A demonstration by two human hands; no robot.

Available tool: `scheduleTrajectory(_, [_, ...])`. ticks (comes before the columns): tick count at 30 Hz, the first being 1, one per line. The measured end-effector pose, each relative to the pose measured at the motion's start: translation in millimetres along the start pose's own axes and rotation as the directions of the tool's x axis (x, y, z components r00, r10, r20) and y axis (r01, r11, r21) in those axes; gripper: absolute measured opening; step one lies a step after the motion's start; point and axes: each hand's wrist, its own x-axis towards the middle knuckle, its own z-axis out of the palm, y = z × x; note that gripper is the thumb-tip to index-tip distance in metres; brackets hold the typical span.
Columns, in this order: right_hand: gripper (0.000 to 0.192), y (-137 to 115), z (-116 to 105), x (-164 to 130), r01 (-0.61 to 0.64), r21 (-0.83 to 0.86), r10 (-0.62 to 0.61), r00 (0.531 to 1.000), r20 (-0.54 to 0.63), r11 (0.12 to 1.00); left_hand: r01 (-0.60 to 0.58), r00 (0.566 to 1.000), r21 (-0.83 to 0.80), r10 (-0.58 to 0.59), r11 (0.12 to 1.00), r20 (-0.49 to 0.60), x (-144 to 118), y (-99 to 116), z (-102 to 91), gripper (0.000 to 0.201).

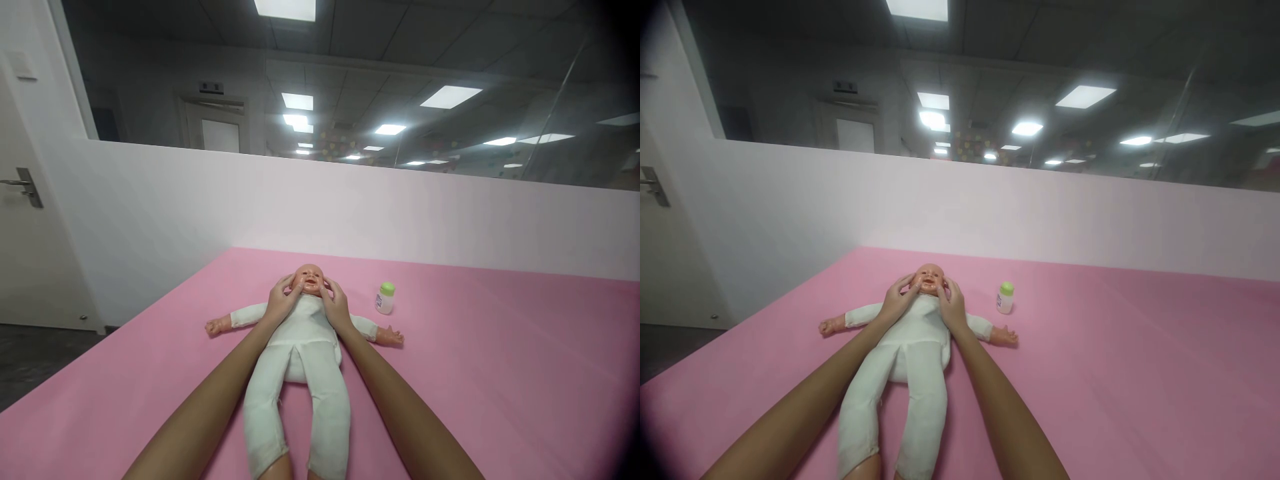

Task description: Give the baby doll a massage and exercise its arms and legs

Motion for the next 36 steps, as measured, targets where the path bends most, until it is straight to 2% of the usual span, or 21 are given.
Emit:
scheduleTrajectory(3, [0.043, -0.3, -0.5, 0.0, 0.001, 0.003, -0.001, 1.000, 0.001, 1.000, 0.021, 1.000, -0.003, -0.021, 1.000, -0.001, 0.1, 1.4, -0.3, 0.045])
scheduleTrajectory(6, [0.048, -0.3, -0.5, -0.3, -0.008, 0.015, 0.008, 1.000, 0.019, 1.000, 0.024, 1.000, 0.005, -0.024, 1.000, 0.004, -0.9, 3.1, -0.5, 0.053])
scheduleTrajectory(11, [0.042, 1.3, 0.2, 0.1, 0.009, 0.001, -0.009, 1.000, -0.008, 1.000, 0.022, 1.000, -0.020, -0.022, 1.000, -0.001, -0.7, 2.0, -0.3, 0.045])
scheduleTrajectory(15, [0.048, 1.2, 0.3, 0.1, 0.008, 0.023, -0.008, 1.000, 0.013, 1.000, 0.039, 0.999, -0.014, -0.040, 0.999, -0.015, -0.7, 0.8, 0.2, 0.056])
scheduleTrajectory(19, [0.042, 0.9, -0.4, 0.0, 0.007, -0.008, -0.007, 1.000, -0.013, 1.000, 0.017, 1.000, -0.016, -0.017, 1.000, 0.008, -0.8, 1.7, 0.1, 0.047])
scheduleTrajectory(25, [0.045, 2.4, -0.3, 0.2, 0.019, 0.015, -0.019, 1.000, 0.012, 1.000, 0.031, 0.999, -0.006, -0.032, 0.999, -0.012, -1.4, 3.1, -0.1, 0.054])
scheduleTrajectory(29, [0.040, 3.2, -0.2, 0.4, 0.024, -0.004, -0.024, 1.000, -0.009, 1.000, 0.032, 0.999, -0.020, -0.032, 0.999, -0.001, -1.8, 5.8, 0.0, 0.046])
scheduleTrajectory(34, [0.046, 2.2, -0.1, 0.0, 0.004, 0.017, -0.005, 1.000, 0.009, 1.000, 0.088, 0.996, -0.018, -0.089, 0.996, -0.017, -3.2, 7.8, 0.7, 0.062])
scheduleTrajectory(36, [0.046, 2.4, 0.0, 0.2, 0.008, 0.018, -0.009, 1.000, 0.008, 1.000, 0.062, 0.998, -0.010, -0.062, 0.998, -0.010, -2.9, 6.2, 0.6, 0.059])
